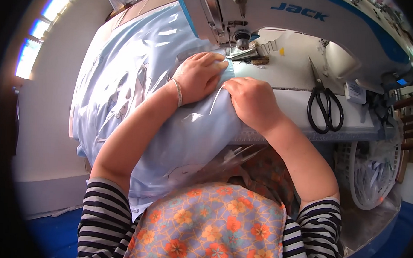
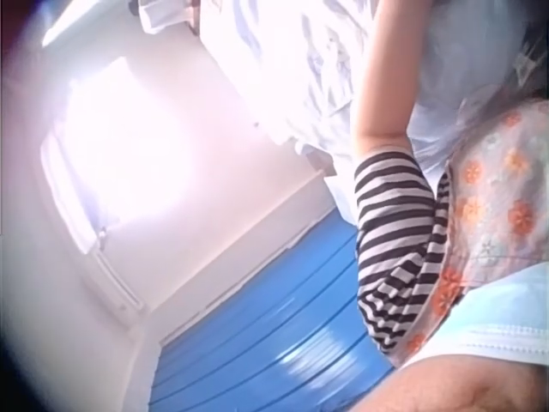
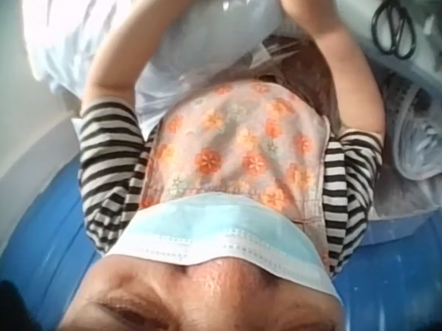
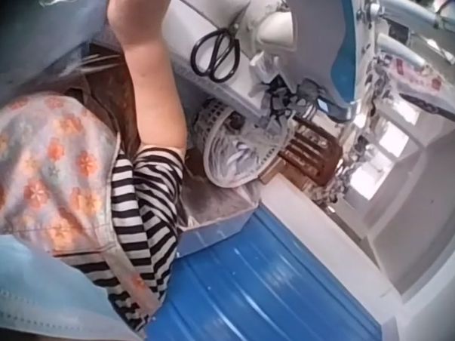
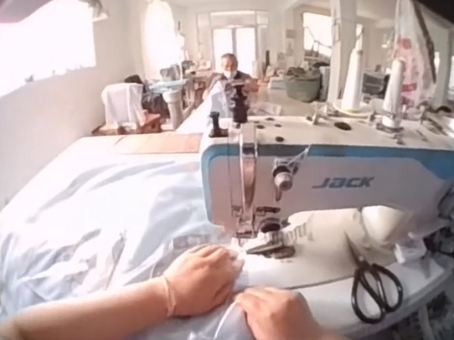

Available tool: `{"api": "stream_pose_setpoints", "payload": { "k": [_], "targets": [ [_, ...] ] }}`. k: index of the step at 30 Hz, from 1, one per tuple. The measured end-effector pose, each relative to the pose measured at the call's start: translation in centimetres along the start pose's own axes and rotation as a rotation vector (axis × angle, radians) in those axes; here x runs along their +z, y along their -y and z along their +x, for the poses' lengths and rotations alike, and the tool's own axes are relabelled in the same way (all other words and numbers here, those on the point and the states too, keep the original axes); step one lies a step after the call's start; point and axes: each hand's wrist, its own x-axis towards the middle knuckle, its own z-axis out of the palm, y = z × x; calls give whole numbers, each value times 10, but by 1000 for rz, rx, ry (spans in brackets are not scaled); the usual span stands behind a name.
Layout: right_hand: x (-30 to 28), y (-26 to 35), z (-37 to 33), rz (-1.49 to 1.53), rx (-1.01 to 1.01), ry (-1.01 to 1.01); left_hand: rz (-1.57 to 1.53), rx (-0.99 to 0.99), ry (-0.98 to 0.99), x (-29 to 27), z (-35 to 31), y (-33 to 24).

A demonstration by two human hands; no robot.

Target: Sewing clear plastic components and webbing straps onto printed fabric bags using an industrial sewing machine.

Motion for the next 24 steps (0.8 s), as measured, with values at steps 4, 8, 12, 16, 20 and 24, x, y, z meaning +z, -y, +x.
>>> {"api": "stream_pose_setpoints", "payload": {
  "k": [4,8,12,16,20,24],
  "targets": [
    [-1,-6,6,54,40,19,-12,-40,34,-15,3,-5],
    [-12,6,-6,54,119,-82,119,-366,186,-26,-41,-38],
    [-8,21,-16,506,300,45,149,-282,57,-29,-68,-20],
    [10,26,-6,1102,374,397,147,-198,184,-33,-60,15],
    [14,41,10,1036,506,547,114,-53,226,-41,-44,33],
    [-17,40,6,625,130,510,94,13,221,-42,-27,50]
  ]
}}
